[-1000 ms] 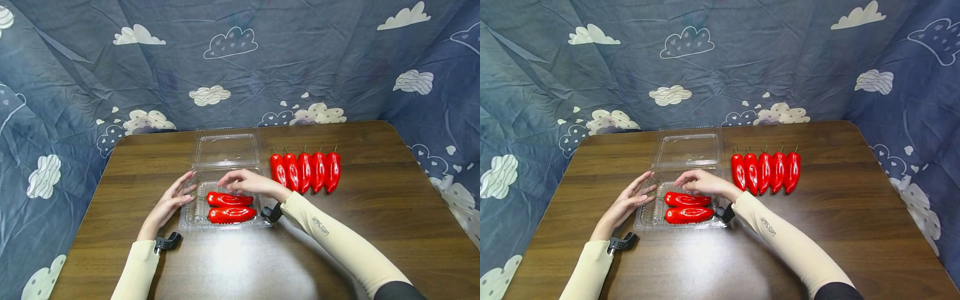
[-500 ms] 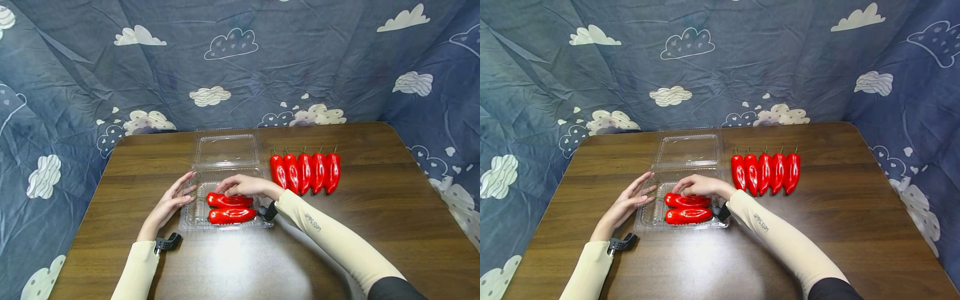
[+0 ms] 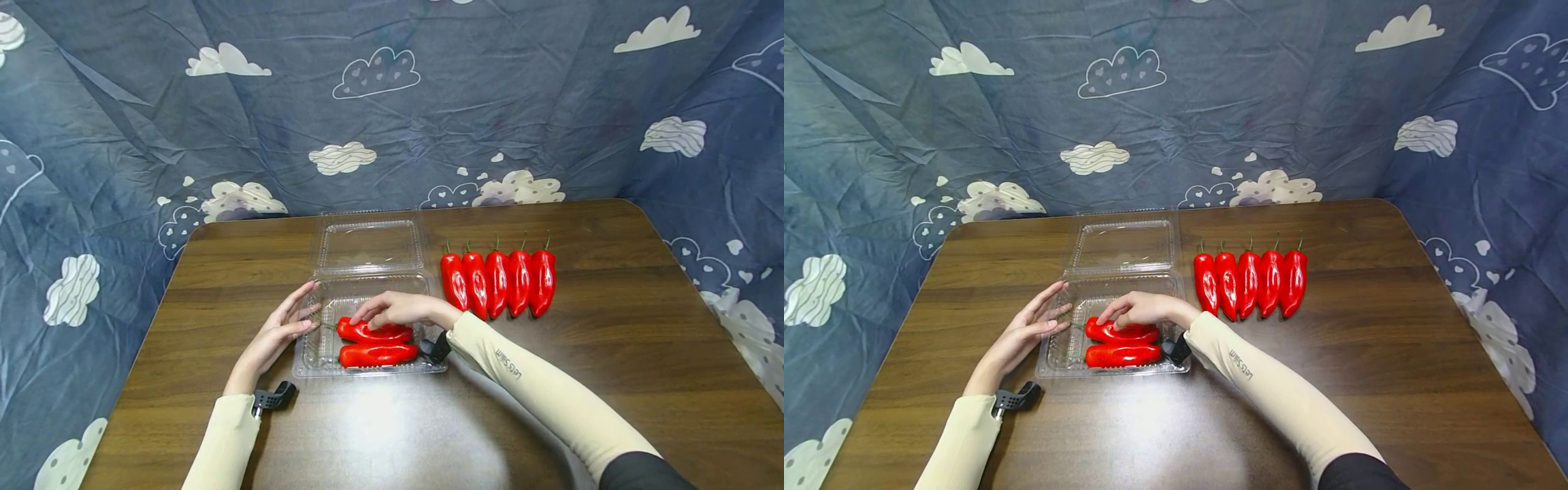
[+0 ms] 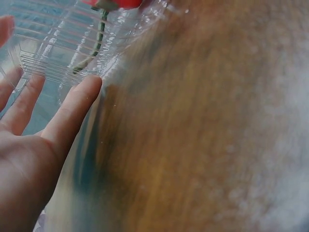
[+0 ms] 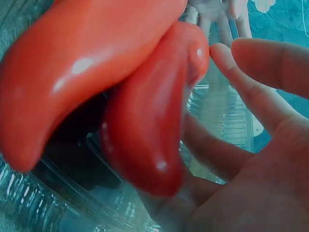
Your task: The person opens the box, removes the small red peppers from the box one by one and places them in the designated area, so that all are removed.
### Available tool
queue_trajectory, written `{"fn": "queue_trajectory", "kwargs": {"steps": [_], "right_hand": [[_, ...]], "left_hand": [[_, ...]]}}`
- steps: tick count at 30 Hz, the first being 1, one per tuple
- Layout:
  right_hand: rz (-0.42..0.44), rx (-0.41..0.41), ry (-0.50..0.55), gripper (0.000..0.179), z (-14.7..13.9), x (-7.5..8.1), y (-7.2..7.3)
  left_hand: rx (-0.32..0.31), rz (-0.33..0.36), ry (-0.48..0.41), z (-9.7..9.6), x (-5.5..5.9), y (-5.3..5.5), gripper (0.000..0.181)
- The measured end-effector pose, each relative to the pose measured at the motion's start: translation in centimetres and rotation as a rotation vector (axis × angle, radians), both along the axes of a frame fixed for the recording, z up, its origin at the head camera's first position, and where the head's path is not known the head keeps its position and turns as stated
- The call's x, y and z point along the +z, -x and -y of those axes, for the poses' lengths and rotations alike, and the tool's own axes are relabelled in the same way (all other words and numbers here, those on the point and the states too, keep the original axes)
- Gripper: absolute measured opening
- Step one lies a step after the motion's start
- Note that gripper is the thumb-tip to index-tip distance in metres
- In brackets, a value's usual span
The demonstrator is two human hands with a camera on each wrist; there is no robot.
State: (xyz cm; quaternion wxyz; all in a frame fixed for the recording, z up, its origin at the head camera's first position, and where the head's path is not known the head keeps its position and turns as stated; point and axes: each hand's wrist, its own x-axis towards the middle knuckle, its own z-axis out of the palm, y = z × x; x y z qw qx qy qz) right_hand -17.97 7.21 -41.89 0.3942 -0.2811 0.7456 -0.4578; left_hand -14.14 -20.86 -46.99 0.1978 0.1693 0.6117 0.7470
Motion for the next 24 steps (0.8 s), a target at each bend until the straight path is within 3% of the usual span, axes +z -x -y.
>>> {"fn": "queue_trajectory", "kwargs": {"steps": [17,24], "right_hand": [[0.033,-0.046,-0.004,0.048,-0.03,0.27,-0.42],[-0.006,-0.084,0.008,0.048,-0.46,0.81,-0.4]], "left_hand": [[0.0,0.003,-0.005,0.02,-0.03,-0.03,0.068],[-0.006,-0.02,0.008,0.07,-0.27,0.13,0.068]]}}
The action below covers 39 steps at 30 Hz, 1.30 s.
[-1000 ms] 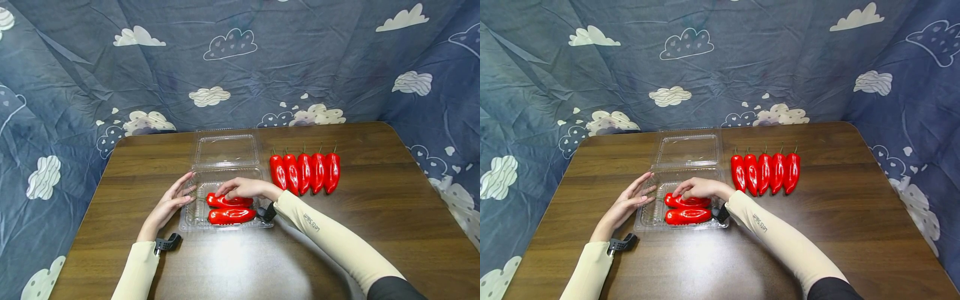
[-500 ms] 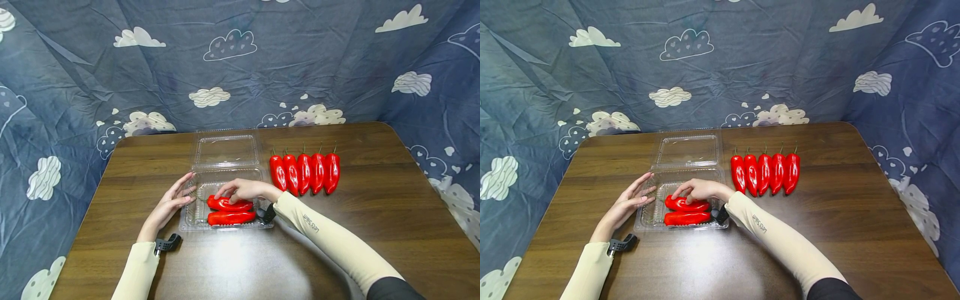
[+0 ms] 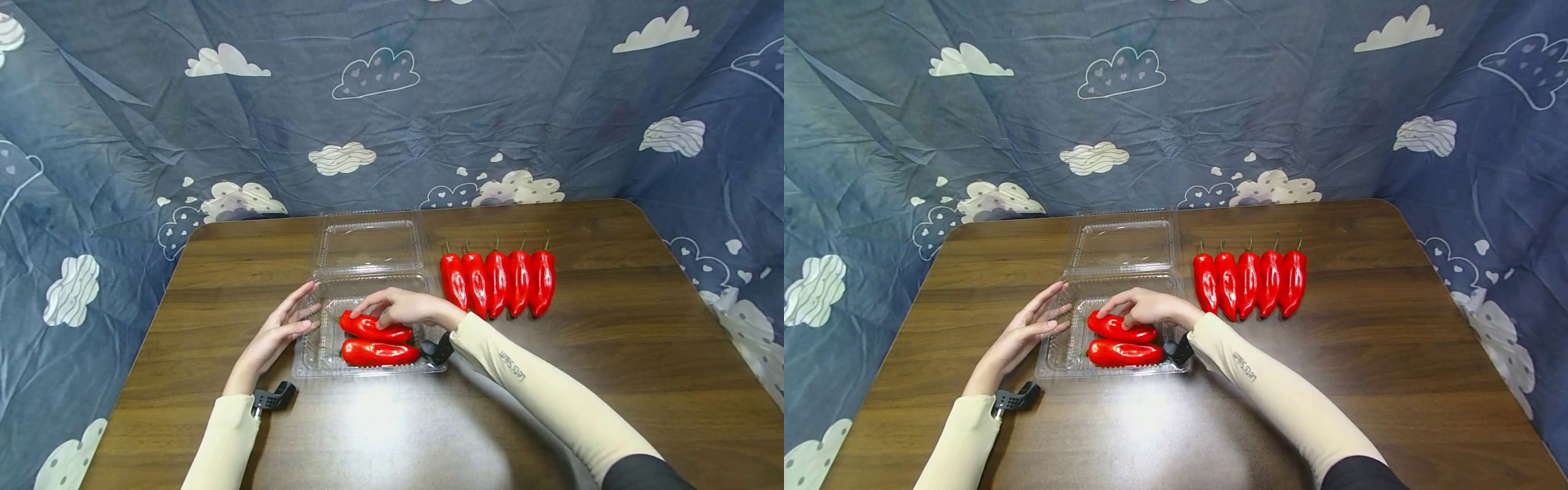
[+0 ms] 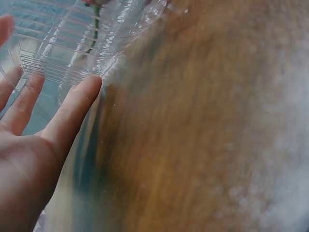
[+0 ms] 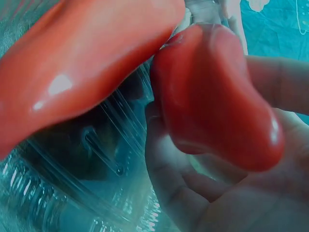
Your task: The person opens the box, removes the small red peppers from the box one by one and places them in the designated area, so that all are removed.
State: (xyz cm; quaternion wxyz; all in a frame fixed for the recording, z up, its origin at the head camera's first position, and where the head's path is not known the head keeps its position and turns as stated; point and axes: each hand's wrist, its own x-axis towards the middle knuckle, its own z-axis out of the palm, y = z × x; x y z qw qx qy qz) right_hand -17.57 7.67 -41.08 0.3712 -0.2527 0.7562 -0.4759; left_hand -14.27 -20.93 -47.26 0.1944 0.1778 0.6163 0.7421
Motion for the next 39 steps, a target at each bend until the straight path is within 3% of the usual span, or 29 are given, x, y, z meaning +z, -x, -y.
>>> {"fn": "queue_trajectory", "kwargs": {"steps": [23,33,39], "right_hand": [[-0.024,-0.1,0.082,0.051,-2.4,1.0,0.2],[0.045,-0.172,0.156,0.05,-3.6,1.0,0.0],[0.042,-0.189,0.205,0.053,-4.4,1.4,-0.2]], "left_hand": [[0.001,0.012,-0.004,-0.1,0.5,0.0,0.068],[-0.001,0.012,-0.015,-0.1,0.4,-0.2,0.067],[-0.001,0.008,-0.028,-0.2,0.4,-0.2,0.067]]}}
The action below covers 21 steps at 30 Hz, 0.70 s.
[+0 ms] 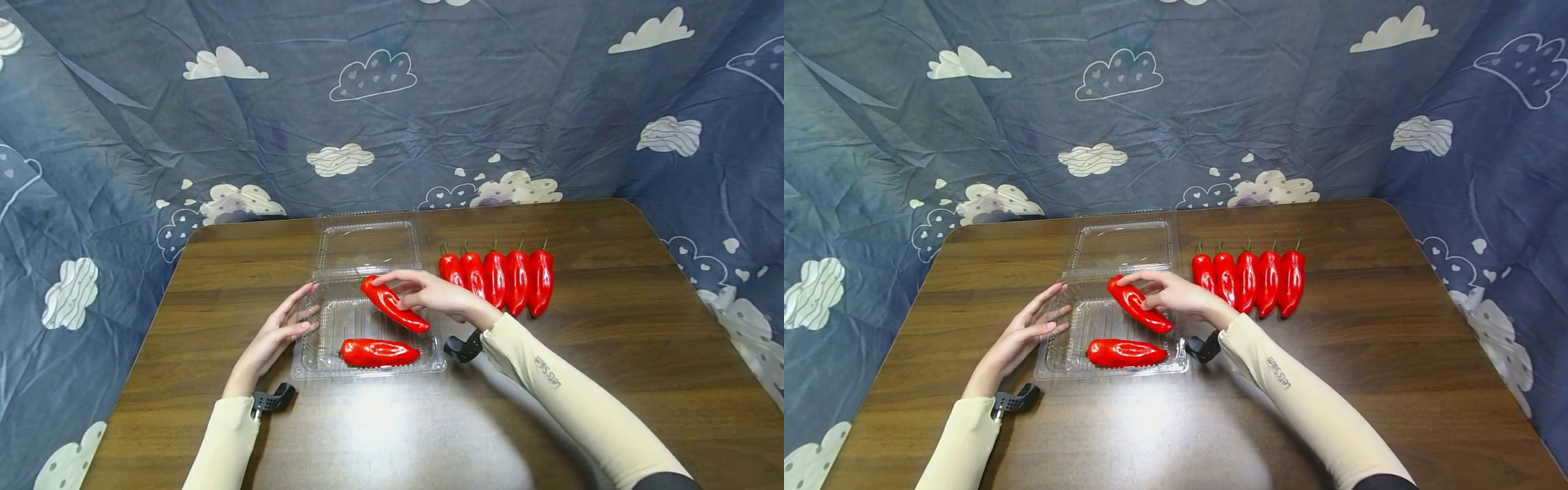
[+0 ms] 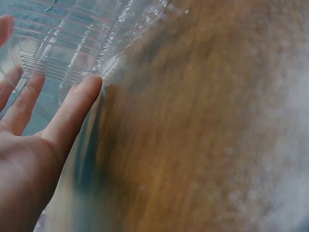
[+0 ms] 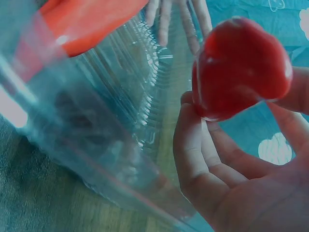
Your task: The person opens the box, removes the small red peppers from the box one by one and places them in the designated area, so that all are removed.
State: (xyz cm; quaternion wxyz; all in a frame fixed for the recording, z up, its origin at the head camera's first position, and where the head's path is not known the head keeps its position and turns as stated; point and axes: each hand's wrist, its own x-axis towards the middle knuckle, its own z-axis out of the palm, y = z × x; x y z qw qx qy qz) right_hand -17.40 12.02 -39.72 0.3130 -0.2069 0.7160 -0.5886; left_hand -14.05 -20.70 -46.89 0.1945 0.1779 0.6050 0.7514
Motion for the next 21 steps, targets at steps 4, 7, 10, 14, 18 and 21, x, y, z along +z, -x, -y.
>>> {"fn": "queue_trajectory", "kwargs": {"steps": [4,7,10,14,18,21], "right_hand": [[-0.027,-0.024,0.0,0.052,-0.6,0.2,0.0],[-0.035,-0.04,0.015,0.052,-1.0,0.3,0.0],[-0.026,-0.048,0.045,0.052,-1.4,0.2,0.0],[-0.03,-0.061,0.066,0.051,-1.7,0.1,-0.1],[-0.069,-0.085,0.06,0.052,-2.2,0.0,-0.2],[-0.088,-0.109,0.062,0.053,-2.7,0.0,-0.2]], "left_hand": [[0.0,-0.006,0.001,0.0,-0.1,0.0,0.067],[-0.002,-0.006,-0.001,0.0,-0.1,0.0,0.067],[-0.001,-0.005,-0.005,0.0,0.0,0.0,0.067],[-0.002,-0.005,-0.006,0.0,0.0,0.0,0.068],[-0.003,-0.004,-0.005,0.0,0.0,0.0,0.068],[-0.003,-0.002,-0.006,0.0,0.0,0.0,0.068]]}}
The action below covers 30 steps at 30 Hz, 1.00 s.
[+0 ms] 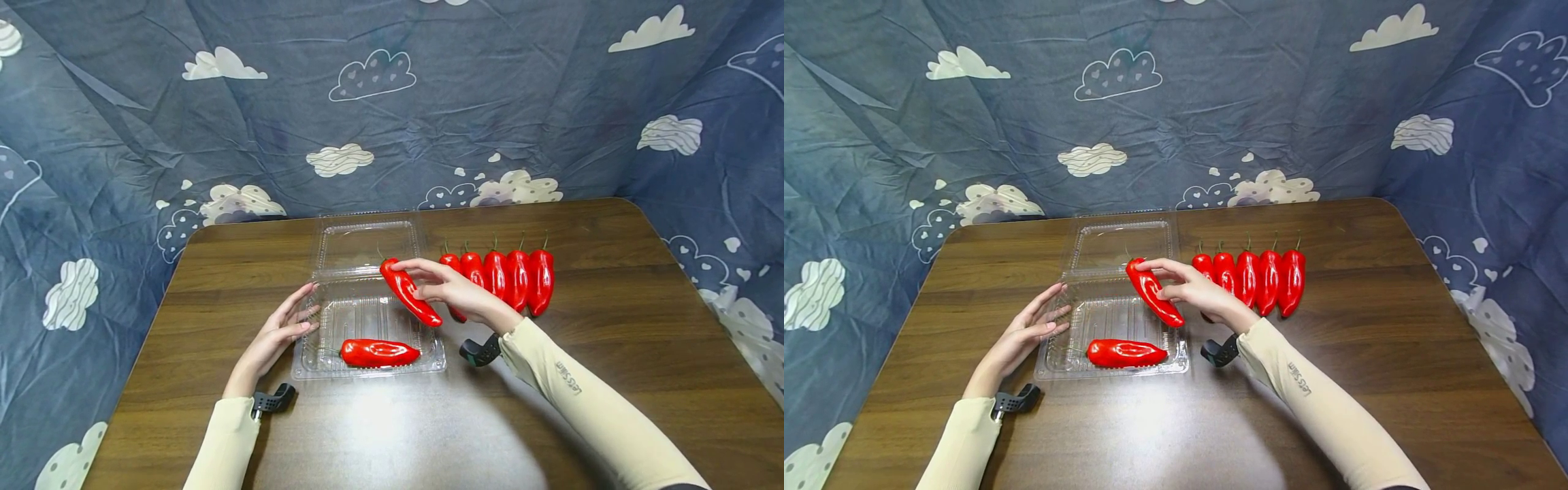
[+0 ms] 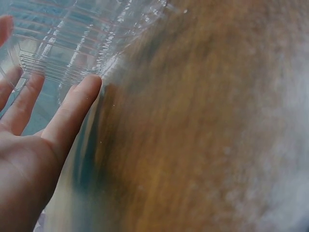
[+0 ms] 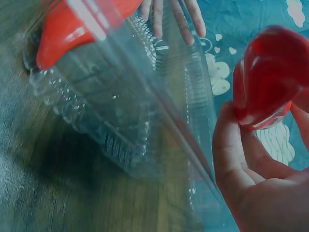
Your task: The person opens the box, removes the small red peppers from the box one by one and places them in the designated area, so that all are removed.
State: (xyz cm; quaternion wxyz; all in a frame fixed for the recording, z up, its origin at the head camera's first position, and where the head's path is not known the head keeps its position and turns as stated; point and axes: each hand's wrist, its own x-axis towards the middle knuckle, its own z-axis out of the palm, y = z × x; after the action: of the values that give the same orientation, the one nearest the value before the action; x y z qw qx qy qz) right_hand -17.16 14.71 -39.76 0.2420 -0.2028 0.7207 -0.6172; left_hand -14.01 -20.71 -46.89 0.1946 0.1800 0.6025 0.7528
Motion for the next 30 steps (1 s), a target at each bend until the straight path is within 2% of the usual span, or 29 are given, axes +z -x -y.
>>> {"fn": "queue_trajectory", "kwargs": {"steps": [15,30], "right_hand": [[0.047,-0.131,0.053,0.055,-2.1,-0.5,0.0],[0.09,-0.207,0.09,0.05,-4.0,-1.6,-0.2]], "left_hand": [[0.0,0.001,-0.001,0.0,0.0,0.0,0.068],[0.008,0.011,0.003,0.1,-0.1,0.0,0.068]]}}
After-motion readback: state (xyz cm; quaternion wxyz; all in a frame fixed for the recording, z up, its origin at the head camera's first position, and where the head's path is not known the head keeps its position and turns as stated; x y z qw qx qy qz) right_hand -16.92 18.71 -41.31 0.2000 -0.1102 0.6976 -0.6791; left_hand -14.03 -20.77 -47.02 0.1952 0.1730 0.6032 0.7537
